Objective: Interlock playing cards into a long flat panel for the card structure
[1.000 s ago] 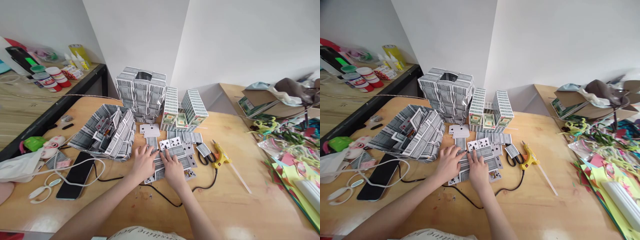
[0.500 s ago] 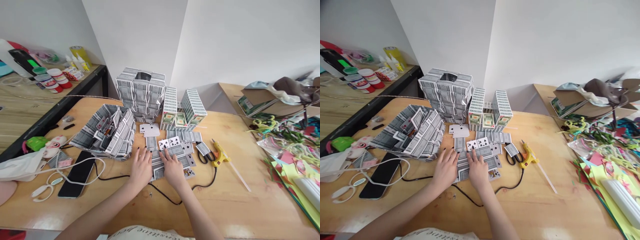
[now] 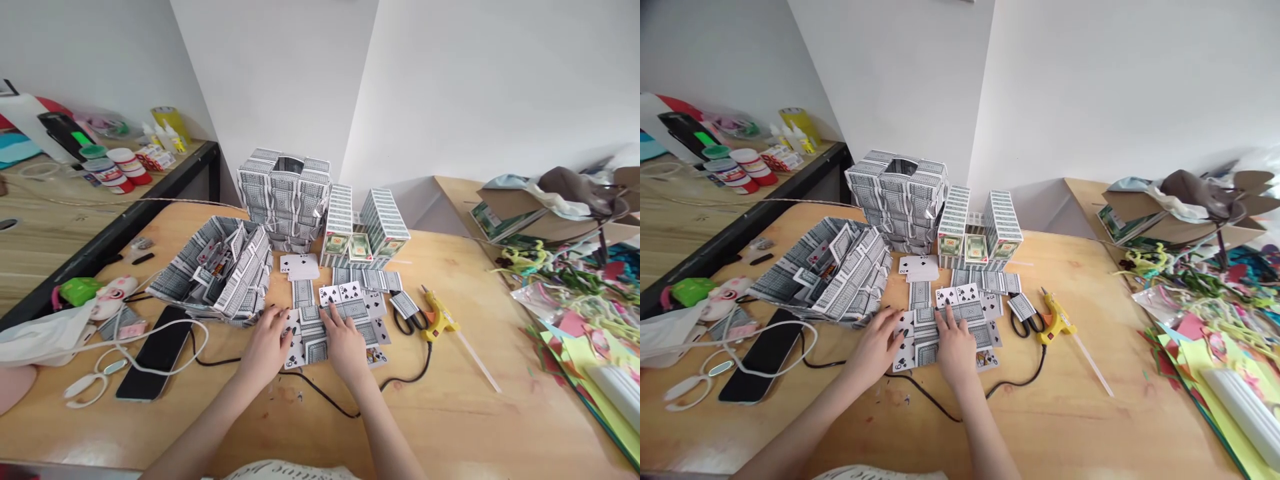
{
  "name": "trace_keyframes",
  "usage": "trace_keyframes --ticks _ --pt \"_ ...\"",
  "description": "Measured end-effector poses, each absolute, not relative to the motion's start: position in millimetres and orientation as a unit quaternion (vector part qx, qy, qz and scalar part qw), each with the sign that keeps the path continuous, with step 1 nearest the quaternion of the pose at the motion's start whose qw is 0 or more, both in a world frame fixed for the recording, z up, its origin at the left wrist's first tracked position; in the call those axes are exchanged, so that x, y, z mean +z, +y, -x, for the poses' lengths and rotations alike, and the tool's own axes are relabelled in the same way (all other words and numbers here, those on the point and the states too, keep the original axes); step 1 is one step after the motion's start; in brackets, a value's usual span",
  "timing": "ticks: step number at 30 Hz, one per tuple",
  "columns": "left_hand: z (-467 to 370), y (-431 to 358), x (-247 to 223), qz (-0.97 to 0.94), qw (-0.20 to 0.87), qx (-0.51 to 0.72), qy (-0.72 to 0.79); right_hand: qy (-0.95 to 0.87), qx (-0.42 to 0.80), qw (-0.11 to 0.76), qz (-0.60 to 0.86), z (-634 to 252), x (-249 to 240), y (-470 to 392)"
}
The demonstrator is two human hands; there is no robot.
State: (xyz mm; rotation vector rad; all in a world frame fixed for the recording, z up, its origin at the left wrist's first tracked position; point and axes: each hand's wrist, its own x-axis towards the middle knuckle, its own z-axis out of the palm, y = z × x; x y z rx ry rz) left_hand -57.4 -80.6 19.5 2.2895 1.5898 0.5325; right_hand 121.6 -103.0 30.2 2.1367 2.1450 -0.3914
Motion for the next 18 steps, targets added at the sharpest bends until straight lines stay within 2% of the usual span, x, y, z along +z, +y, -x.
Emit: trace_keyframes --ticks 4,9,13,18 --pt "58 -83 19 -0.74 0.211 0.229 0.596 0.679 -0.126 -0.057 -0.721 -124 21 -106" --pt "44 -80 24 -0.693 0.31 0.331 0.561 0.666 -0.143 -0.148 -0.717 -125 17 -110" --pt "33 -63 22 -0.663 0.366 0.376 0.533 0.674 -0.169 -0.181 -0.696 -126 17 -104" --pt "24 -28 13 -0.669 0.373 0.323 0.556 0.663 -0.217 -0.181 -0.693 -130 18 -86"
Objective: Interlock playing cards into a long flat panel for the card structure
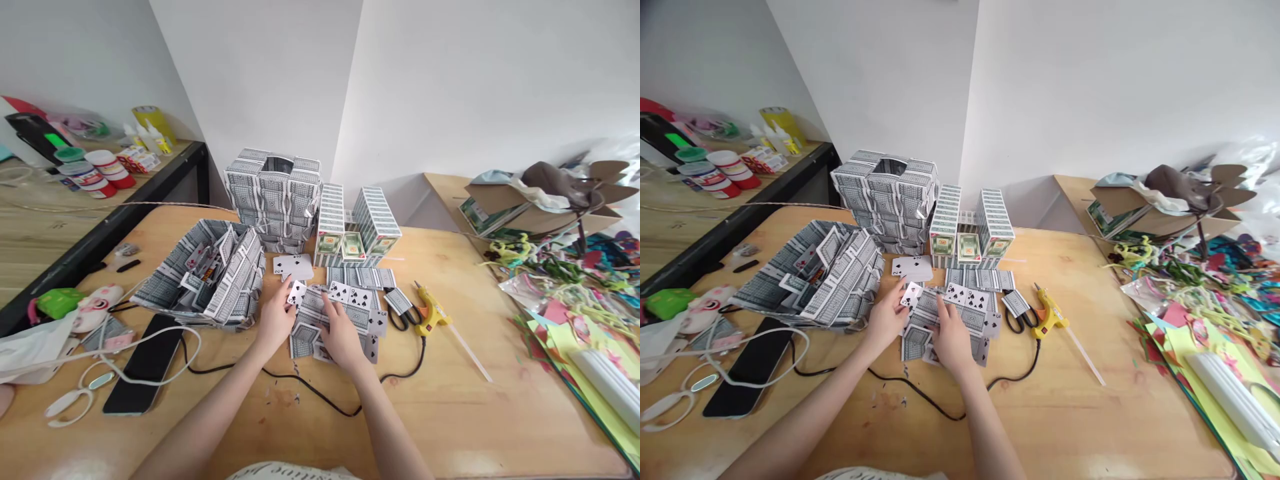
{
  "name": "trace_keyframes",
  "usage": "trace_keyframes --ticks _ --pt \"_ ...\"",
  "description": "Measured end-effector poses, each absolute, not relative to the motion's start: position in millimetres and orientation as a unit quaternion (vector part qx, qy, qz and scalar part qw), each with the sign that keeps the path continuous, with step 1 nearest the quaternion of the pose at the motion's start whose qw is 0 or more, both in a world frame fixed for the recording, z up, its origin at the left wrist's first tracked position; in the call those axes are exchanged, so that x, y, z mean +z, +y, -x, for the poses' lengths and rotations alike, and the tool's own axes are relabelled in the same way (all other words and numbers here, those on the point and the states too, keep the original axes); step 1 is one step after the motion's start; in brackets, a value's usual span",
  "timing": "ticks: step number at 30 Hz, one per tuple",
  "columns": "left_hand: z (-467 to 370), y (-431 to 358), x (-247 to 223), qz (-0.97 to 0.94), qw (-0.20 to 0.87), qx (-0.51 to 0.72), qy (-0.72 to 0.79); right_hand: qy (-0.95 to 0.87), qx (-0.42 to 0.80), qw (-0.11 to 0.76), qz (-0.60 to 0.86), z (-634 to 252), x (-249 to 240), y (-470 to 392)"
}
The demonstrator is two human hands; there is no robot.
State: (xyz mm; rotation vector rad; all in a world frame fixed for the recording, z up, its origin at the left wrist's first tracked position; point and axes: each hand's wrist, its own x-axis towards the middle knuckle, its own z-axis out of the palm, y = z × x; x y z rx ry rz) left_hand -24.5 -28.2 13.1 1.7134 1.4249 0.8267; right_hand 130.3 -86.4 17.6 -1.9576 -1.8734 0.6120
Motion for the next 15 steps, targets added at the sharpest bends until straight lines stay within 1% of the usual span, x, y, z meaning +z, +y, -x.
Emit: trace_keyframes --ticks 3,7,10,15 --pt "21 -15 7 -0.687 0.345 0.306 0.561 -0.642 0.248 0.171 0.705 -132 15 -74" --pt "18 -11 1 -0.681 0.331 0.31 0.575 -0.656 0.234 0.184 0.694 -134 11 -65" --pt "17 -13 3 -0.664 0.347 0.328 0.575 -0.701 0.23 0.176 0.652 -136 10 -64" --pt "19 -11 13 -0.652 0.421 0.339 0.532 -0.731 0.237 0.104 0.631 -136 15 -64"
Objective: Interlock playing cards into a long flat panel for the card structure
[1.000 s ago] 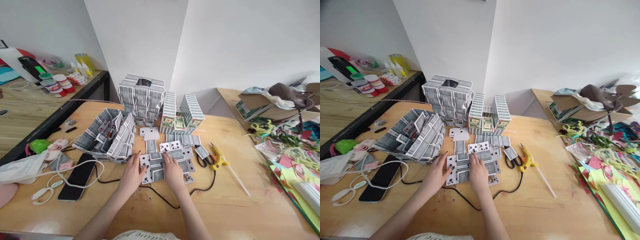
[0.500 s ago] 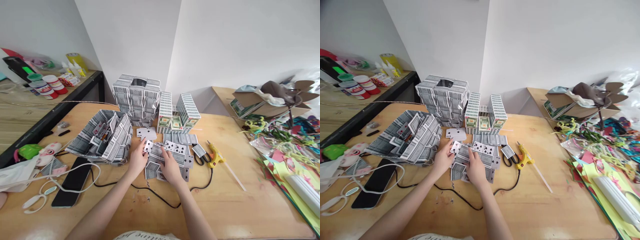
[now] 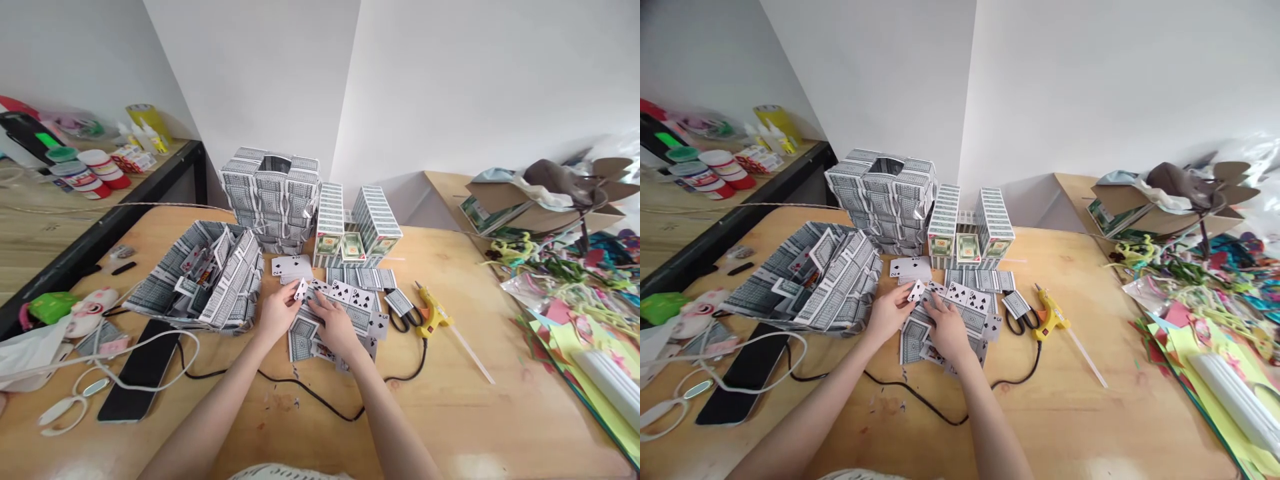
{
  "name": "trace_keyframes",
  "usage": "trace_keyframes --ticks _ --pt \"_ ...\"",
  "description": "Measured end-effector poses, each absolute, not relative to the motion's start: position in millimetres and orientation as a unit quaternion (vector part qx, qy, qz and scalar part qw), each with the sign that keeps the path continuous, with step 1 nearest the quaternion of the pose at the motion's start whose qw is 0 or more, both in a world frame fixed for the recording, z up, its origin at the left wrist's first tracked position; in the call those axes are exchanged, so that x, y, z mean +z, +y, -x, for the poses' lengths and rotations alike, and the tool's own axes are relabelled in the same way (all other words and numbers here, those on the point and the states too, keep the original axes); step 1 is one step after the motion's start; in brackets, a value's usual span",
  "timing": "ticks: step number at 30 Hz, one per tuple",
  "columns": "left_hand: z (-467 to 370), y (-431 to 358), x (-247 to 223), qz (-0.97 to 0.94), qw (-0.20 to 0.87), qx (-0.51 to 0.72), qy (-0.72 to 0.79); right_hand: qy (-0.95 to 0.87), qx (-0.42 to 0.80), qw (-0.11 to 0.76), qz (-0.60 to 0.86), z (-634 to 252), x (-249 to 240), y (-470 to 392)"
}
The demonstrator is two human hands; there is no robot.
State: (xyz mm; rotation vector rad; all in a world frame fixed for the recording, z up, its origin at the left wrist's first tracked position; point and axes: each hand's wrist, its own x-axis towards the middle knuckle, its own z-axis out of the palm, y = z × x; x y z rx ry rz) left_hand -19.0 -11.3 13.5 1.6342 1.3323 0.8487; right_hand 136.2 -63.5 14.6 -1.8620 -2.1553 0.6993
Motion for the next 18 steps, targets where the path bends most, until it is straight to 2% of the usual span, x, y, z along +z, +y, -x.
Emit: trace_keyframes --ticks 3,7,18 --pt "22 -9 13 -0.663 0.46 0.322 0.495 -0.73 0.243 0.08 0.634 -134 17 -63" --pt "23 -7 4 -0.687 0.441 0.306 0.49 -0.722 0.249 0.082 0.64 -134 19 -62" --pt "21 -3 -3 -0.746 0.392 0.257 0.473 -0.715 0.279 0.159 0.621 -141 13 -59"
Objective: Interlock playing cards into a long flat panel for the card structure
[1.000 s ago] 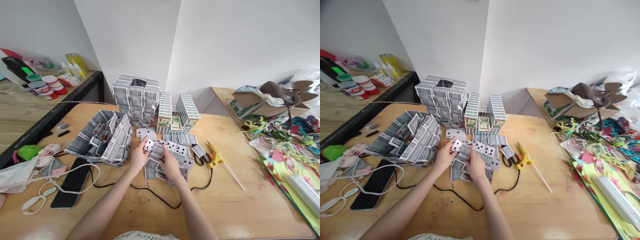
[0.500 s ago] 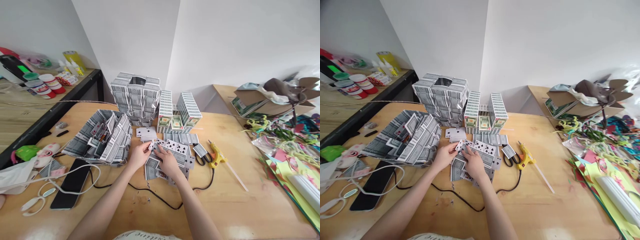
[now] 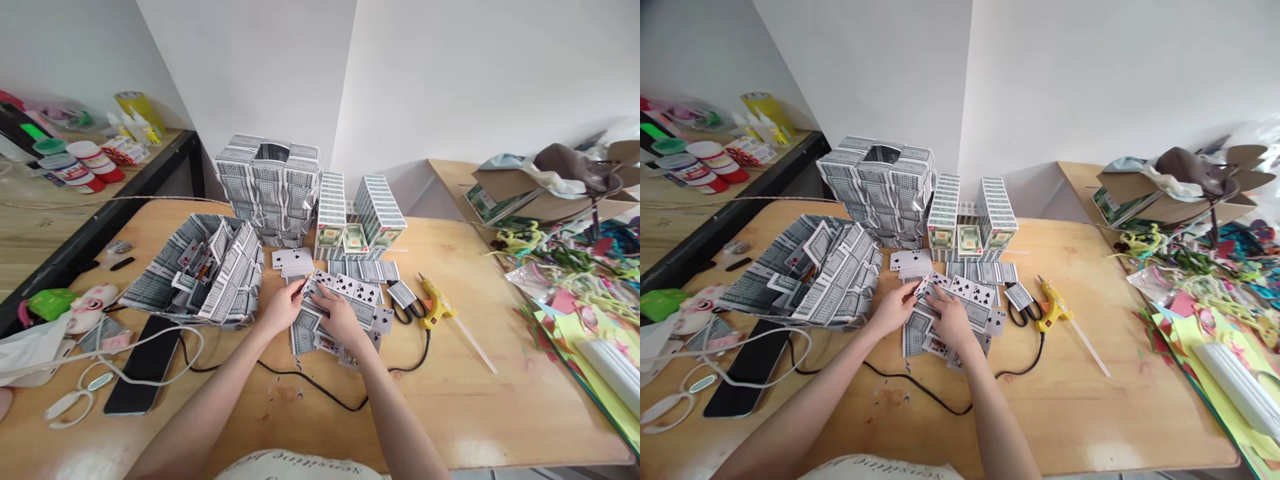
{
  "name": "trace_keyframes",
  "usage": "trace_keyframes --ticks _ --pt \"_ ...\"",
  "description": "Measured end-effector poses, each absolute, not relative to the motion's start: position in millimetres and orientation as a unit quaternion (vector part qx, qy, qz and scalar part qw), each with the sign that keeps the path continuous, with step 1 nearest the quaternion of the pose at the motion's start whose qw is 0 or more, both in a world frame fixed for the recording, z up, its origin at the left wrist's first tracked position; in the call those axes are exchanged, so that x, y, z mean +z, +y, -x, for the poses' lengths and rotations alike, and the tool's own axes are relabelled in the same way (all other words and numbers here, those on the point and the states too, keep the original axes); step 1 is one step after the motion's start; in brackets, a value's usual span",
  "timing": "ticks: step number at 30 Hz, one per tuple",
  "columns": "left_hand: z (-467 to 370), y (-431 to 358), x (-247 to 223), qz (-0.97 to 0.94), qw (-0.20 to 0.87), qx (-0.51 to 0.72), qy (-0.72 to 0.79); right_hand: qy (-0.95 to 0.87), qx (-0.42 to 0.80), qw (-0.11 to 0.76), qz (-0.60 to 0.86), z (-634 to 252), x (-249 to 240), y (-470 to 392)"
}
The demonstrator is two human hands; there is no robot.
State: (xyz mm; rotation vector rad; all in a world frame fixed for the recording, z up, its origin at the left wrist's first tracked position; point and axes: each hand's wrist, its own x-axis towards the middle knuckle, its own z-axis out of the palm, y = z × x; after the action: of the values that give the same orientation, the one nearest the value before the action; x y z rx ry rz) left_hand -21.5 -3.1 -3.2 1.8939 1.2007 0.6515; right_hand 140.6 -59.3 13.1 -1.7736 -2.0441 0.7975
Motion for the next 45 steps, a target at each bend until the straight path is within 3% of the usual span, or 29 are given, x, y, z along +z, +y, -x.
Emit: trace_keyframes --ticks 12,21,24,29,45 --pt "21 -8 9 -0.821 0.31 0.198 0.436 -0.693 0.307 0.223 0.613 -143 7 -59" --pt "20 -9 13 -0.848 0.298 0.154 0.409 -0.525 0.454 0.415 0.588 -155 -9 -56" --pt "19 -9 16 -0.857 0.3 0.123 0.401 -0.47 0.509 0.445 0.568 -158 -11 -54" --pt "13 -9 16 -0.861 0.308 0.096 0.393 -0.425 0.522 0.444 0.591 -152 -9 -50" --pt "29 -9 6 -0.752 0.426 0.206 0.458 -0.425 0.493 0.378 0.659 -143 4 -50"
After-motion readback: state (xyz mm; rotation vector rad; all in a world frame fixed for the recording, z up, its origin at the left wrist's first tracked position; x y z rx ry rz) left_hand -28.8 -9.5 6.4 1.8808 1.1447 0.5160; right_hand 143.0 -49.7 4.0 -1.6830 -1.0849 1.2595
